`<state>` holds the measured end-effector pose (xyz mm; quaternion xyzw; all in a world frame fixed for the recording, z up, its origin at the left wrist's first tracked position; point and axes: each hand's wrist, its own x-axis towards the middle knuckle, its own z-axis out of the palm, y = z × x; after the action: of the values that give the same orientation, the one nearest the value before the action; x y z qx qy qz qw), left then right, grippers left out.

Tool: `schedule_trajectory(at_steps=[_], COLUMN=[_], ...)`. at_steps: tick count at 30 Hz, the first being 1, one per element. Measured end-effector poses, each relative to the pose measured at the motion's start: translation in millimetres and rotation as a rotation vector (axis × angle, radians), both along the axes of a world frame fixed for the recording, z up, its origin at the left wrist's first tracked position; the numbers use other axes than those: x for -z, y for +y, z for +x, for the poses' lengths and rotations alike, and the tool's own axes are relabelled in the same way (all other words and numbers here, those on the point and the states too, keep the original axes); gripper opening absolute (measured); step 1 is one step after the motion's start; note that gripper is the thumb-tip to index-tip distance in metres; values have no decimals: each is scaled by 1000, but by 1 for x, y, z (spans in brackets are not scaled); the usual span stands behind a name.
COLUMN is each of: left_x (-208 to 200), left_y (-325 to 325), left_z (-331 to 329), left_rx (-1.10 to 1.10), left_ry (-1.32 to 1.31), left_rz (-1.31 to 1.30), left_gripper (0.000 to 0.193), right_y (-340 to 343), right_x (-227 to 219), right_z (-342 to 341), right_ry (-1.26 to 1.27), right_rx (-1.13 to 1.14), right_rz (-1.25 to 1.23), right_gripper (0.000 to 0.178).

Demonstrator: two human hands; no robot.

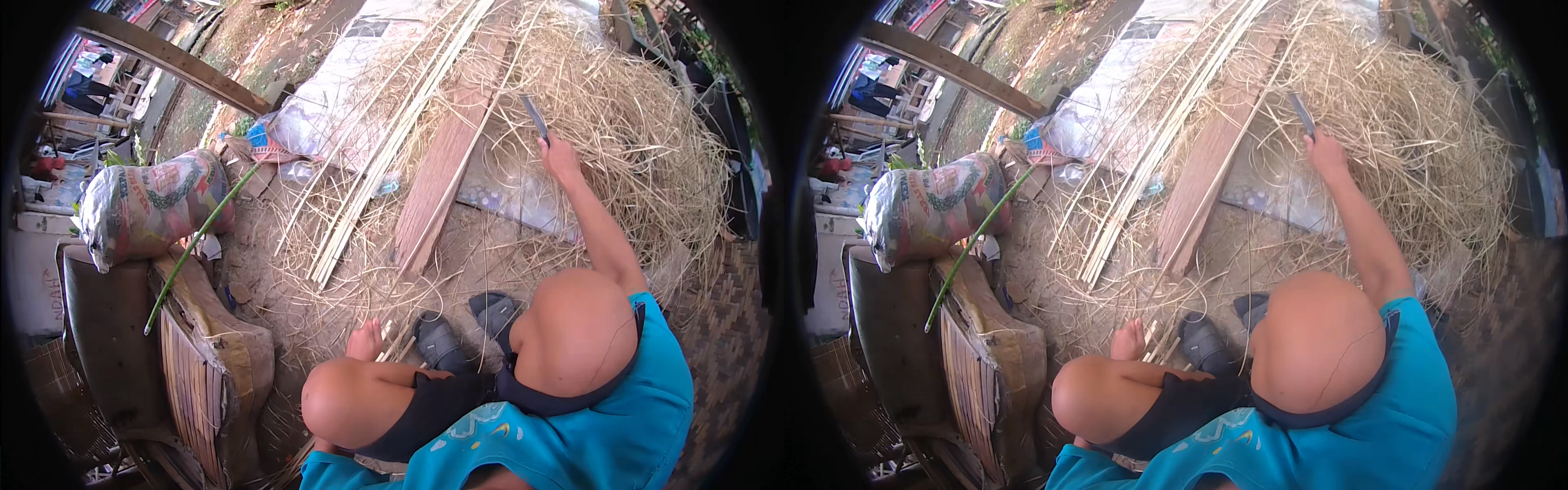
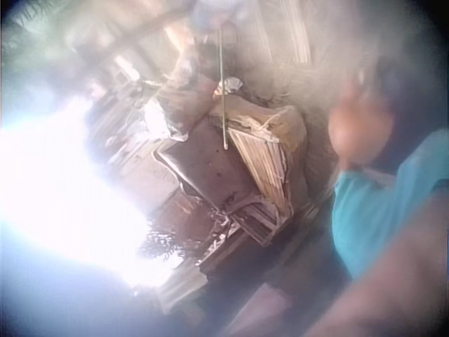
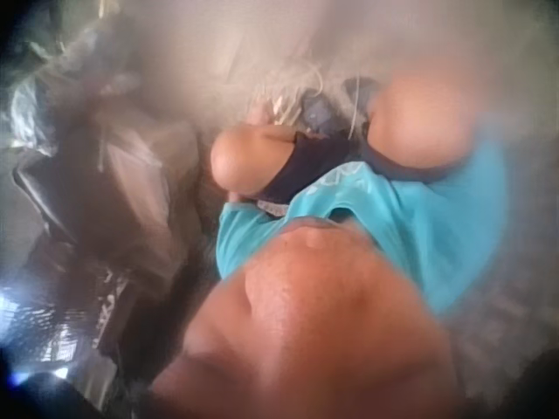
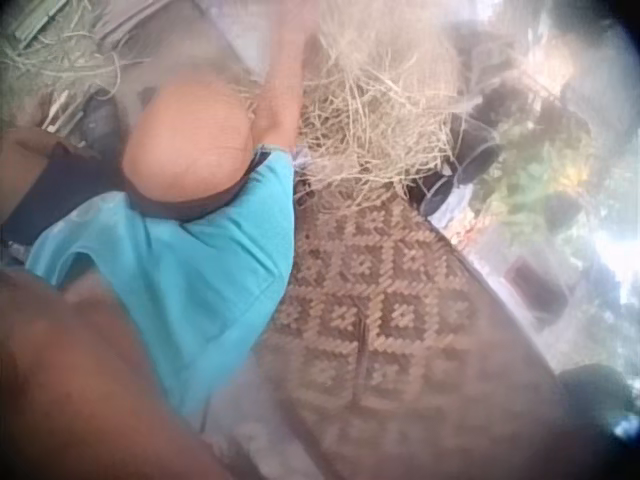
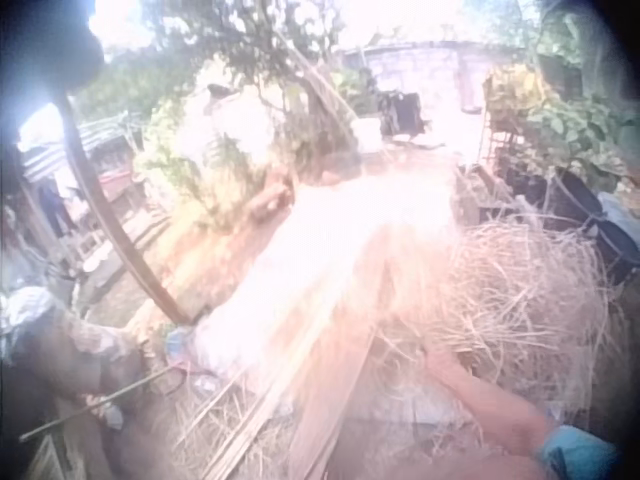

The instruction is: The person sits on the ground and uses a knife to split long bamboo poles into thin strips. They repeatedly strike the bamboo against a wooden plank to separate the layers and then place the finished strips on a pile.

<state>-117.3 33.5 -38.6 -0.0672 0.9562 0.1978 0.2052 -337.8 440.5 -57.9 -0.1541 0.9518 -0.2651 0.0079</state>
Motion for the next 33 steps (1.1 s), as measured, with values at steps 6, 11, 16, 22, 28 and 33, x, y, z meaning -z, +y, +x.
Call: schedule_trajectory(at_steps=[6,11,16,22,28,33], left_x=[-9,12,15,11,27,24], left_y=[17,-77,-10,15,13,3], left_z=[-54,58,-32,-38,-49,-31], left_rx=[-356,-373,-259,-224,-363,-265], left_ry=[-138,-116,-35,-16,-180,-108], left_rz=[548,209,261,436,649,567], left_gripper=[56,60,62,57,53,55], right_y=[-1,24,-27,20,17,50], right_x=[-5,0,-17,-12,-37,-28], right_z=[-7,-28,5,-5,-30,-56], right_ry=[-58,-41,-173,-101,-133,-149], right_rx=[-133,-85,-196,-143,-78,108], right_rz=[97,117,68,107,95,78], right_gripper=[45,54,50,51,44,42])
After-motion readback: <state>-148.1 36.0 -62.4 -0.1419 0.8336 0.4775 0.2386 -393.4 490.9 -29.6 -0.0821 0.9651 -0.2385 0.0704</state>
